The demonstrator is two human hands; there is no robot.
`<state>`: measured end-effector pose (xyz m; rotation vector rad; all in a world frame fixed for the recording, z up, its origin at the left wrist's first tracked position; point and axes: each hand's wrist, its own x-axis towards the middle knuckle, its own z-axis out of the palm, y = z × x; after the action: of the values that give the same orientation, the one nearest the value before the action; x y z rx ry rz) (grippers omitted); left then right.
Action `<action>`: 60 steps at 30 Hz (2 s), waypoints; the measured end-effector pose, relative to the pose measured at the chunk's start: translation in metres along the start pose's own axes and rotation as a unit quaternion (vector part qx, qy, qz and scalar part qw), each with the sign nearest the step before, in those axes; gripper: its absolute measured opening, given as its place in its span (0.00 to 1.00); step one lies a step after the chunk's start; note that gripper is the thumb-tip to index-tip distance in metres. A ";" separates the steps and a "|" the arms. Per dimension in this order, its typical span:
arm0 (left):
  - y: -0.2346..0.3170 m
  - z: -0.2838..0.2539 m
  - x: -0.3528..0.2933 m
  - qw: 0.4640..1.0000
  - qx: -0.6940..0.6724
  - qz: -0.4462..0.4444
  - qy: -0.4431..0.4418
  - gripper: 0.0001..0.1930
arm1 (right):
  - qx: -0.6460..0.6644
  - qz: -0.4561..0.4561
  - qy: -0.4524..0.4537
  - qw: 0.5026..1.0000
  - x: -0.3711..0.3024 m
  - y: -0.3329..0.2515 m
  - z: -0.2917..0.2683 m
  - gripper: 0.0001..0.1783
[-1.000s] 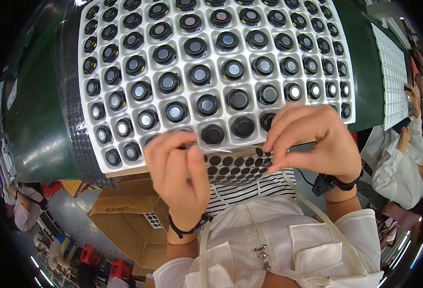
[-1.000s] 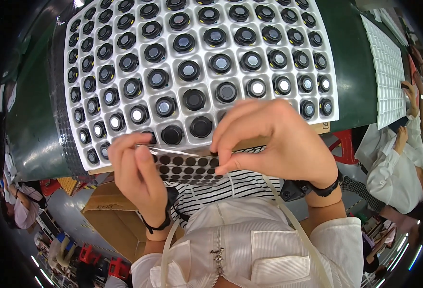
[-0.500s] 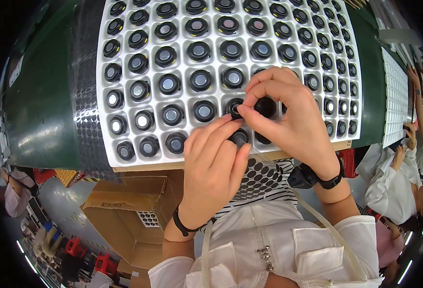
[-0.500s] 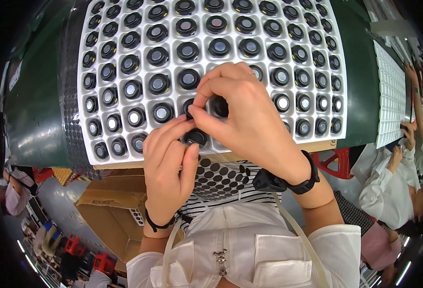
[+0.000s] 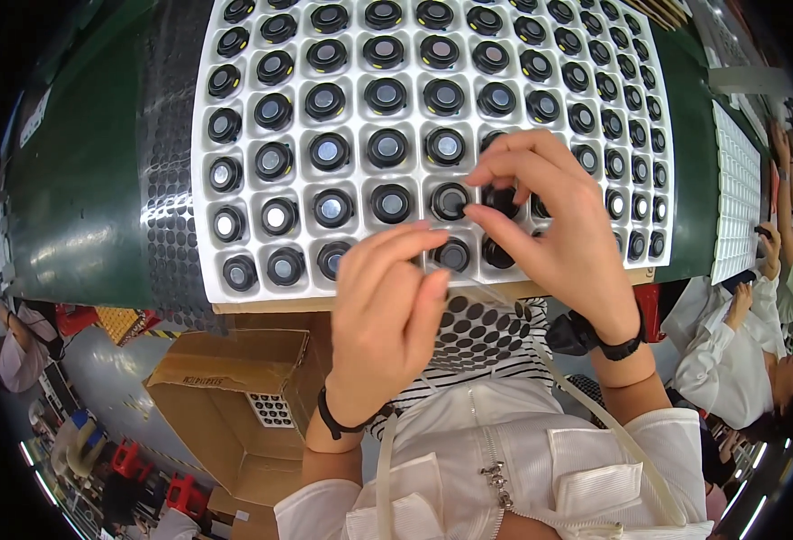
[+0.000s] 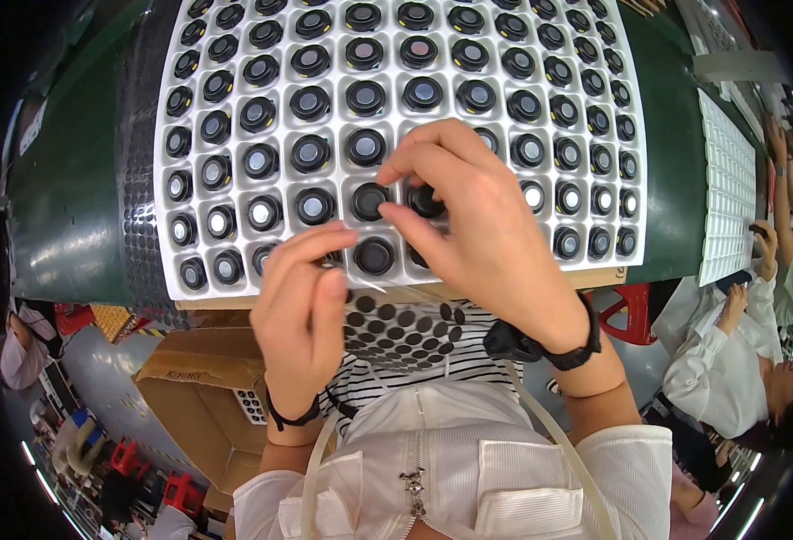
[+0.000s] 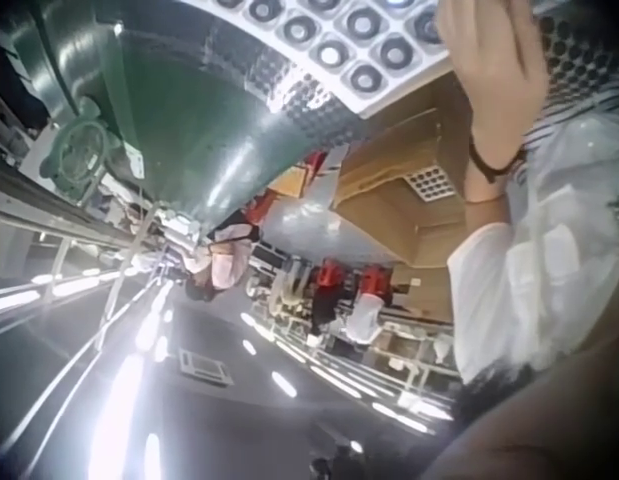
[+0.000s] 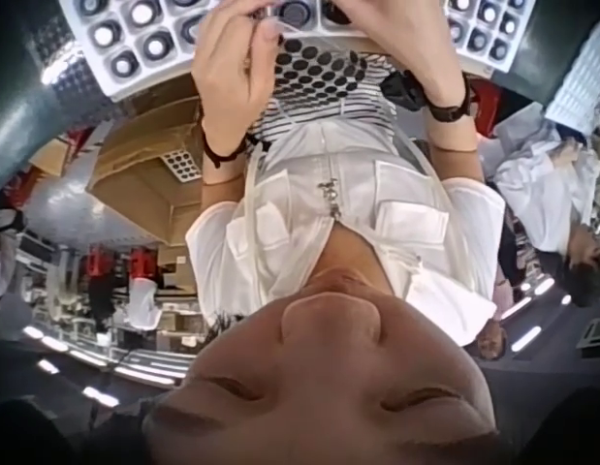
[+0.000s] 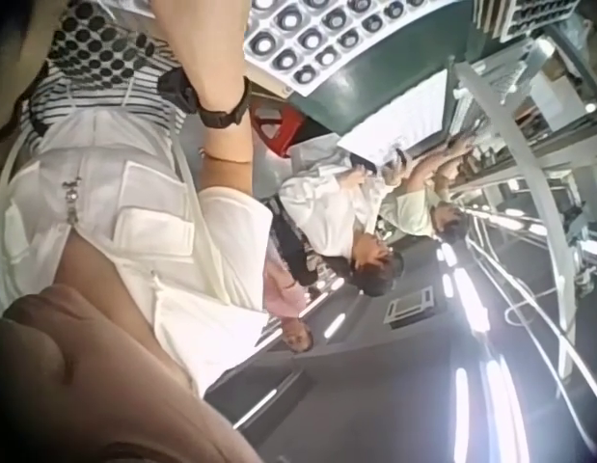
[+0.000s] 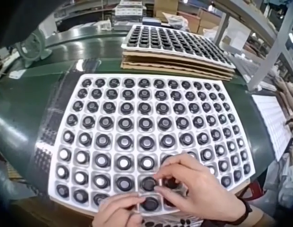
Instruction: The person wipes the top of each sensor in a tray with a cloth and then peels small black stickers from a sheet and applies them to the center of each sensor.
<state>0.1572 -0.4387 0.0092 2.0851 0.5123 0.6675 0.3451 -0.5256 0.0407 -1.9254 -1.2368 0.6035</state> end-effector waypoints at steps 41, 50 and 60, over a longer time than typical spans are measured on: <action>-0.010 -0.023 -0.050 0.976 0.078 -0.022 0.202 0.18 | 0.110 -0.009 -0.284 0.953 -0.009 -0.016 -0.009 0.11; -0.012 -0.024 -0.052 0.977 0.082 0.004 0.197 0.18 | 0.099 -0.010 -0.281 0.954 -0.010 -0.019 -0.006 0.09; -0.018 -0.044 -0.055 0.996 0.073 0.012 0.058 0.13 | 0.199 -0.017 -0.255 0.946 -0.007 -0.024 -0.004 0.07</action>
<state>0.0850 -0.4339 0.0000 2.1999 0.6191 0.7891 0.3318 -0.5271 0.0616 -1.4481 -1.3235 1.2846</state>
